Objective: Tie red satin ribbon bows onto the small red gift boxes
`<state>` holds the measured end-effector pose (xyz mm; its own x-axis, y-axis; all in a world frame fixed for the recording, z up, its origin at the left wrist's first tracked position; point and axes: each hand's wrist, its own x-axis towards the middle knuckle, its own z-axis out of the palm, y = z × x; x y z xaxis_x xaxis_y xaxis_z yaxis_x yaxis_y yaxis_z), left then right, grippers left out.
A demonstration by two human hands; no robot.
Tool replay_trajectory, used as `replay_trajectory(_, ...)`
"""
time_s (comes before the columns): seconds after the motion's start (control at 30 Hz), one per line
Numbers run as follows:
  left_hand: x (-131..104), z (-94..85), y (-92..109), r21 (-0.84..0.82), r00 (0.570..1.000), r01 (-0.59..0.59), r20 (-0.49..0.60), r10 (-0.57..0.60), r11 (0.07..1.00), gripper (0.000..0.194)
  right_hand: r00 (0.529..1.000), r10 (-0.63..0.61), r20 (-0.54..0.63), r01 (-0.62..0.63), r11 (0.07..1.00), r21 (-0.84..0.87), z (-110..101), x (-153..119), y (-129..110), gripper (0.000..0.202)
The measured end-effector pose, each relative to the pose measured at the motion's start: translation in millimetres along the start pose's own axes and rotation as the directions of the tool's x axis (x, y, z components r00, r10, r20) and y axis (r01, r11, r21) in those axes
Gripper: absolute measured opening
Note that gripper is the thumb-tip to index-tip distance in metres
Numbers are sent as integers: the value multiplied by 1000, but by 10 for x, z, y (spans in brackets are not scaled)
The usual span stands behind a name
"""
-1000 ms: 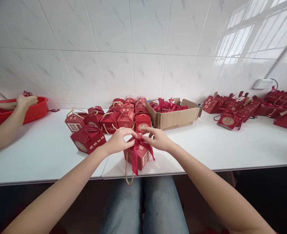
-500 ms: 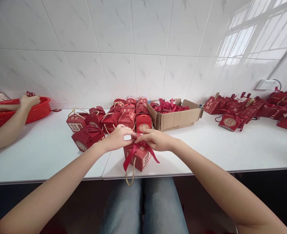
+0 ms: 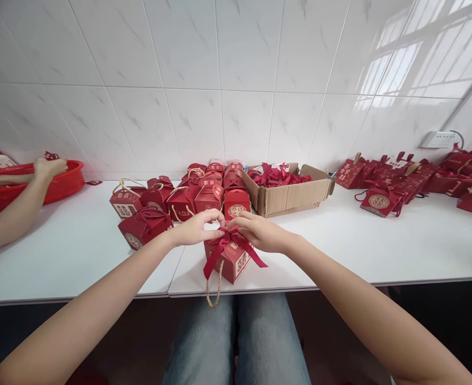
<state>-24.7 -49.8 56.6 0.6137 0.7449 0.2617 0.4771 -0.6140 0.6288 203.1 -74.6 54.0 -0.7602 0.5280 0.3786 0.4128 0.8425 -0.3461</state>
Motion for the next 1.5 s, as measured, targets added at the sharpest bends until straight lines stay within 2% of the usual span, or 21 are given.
replay_trajectory(0.13,13,-6,-93,63,992,31,116,-39,998,19,999,26,43,-23,997,-71,7,-8,-3,43)
replay_trajectory(0.27,21,-22,-145,12,986,66,154,-67,998,16,998,2,69,6,993,-121,9,-21,19,49)
replay_trajectory(0.37,35,-13,-120,-62,985,128,127,-120,990,13,997,-19,74,29,990,-138,28,-30,46,49)
replay_trajectory(0.5,65,42,-68,-71,986,165,47,-162,984,26,998,-37,60,46,986,-159,63,-41,68,44)
replay_trajectory(0.6,88,93,-72,8,990,144,-5,-144,990,31,996,-56,75,67,984,-164,75,-45,79,45)
replay_trajectory(0.77,88,126,-118,213,992,118,-72,-105,970,31,973,-70,220,116,973,-201,49,-17,82,56)
replay_trajectory(0.83,71,143,-134,227,991,107,-103,-85,968,33,968,-52,247,105,973,-205,32,-1,70,57)
replay_trajectory(0.9,52,180,-141,157,988,89,-138,-67,984,33,976,-41,213,82,979,-188,20,7,56,51)
replay_trajectory(1.03,24,281,-92,-56,982,50,-180,-59,997,29,1000,-18,12,18,997,-74,16,-12,38,38)
replay_trajectory(1.13,21,319,-17,-99,978,47,-196,-66,994,28,994,65,-90,-64,998,20,17,-41,40,28)
replay_trajectory(1.23,32,316,30,-103,977,87,-186,-105,991,23,991,116,-73,-111,992,60,16,-64,59,21)
replay_trajectory(1.33,44,306,31,-120,974,133,-166,-152,984,23,991,123,-62,-121,992,29,18,-65,89,12)
replay_trajectory(1.5,40,305,1,-136,981,107,-147,-127,985,39,996,52,-72,-58,996,-74,27,-36,116,15)
